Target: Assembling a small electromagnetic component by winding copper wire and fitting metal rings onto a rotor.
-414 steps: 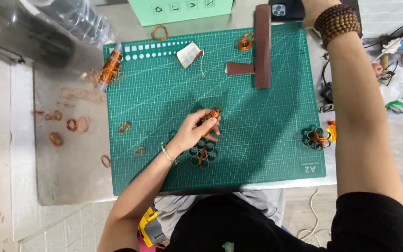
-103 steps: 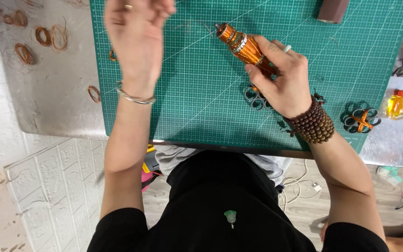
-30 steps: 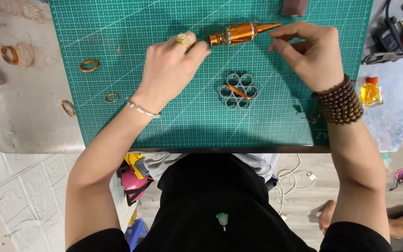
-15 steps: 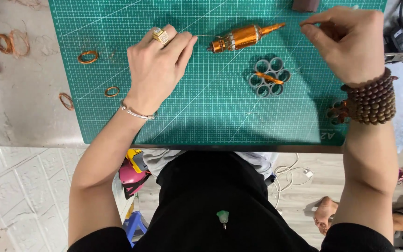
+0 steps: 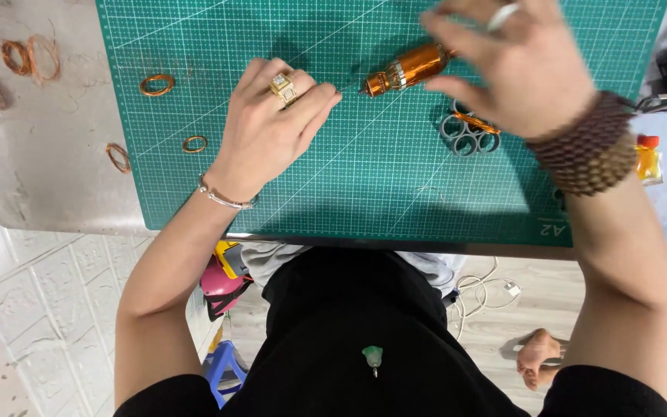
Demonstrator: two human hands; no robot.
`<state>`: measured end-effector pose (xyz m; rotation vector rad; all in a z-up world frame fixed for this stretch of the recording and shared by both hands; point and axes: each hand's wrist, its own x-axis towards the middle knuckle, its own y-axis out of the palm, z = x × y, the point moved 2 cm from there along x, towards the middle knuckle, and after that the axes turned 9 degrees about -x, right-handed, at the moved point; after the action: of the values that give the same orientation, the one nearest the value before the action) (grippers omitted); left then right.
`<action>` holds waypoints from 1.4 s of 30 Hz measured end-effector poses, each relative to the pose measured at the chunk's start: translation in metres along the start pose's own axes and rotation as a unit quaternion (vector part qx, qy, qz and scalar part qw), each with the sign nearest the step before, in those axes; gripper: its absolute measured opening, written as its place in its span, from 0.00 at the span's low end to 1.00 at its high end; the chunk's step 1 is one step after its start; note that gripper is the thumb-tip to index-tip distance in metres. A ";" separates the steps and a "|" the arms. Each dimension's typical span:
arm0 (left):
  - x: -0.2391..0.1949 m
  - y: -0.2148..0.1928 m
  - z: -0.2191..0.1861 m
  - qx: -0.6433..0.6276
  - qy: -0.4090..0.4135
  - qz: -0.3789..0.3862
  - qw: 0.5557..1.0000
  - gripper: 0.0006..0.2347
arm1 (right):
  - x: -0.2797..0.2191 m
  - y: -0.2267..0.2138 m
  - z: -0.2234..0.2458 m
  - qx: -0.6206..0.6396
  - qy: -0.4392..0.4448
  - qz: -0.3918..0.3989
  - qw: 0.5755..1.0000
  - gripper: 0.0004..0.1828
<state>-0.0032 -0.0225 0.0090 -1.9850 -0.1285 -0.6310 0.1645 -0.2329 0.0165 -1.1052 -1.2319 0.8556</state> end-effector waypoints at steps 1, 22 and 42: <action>-0.002 0.000 0.001 0.004 0.004 0.003 1.000 0.05 | 0.002 0.009 0.005 -0.038 -0.019 0.019 0.999 0.24; -0.029 -0.017 0.006 -0.029 -0.028 -0.021 0.999 0.07 | -0.017 0.027 0.031 0.146 0.036 0.037 0.988 0.15; -0.048 -0.060 0.028 -0.011 -0.094 -0.044 0.995 0.08 | -0.027 0.022 0.029 0.078 0.038 0.028 0.996 0.14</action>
<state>-0.0548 0.0389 0.0240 -2.0674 -0.3247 -0.5025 0.1327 -0.2475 -0.0133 -1.0416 -1.0577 0.9287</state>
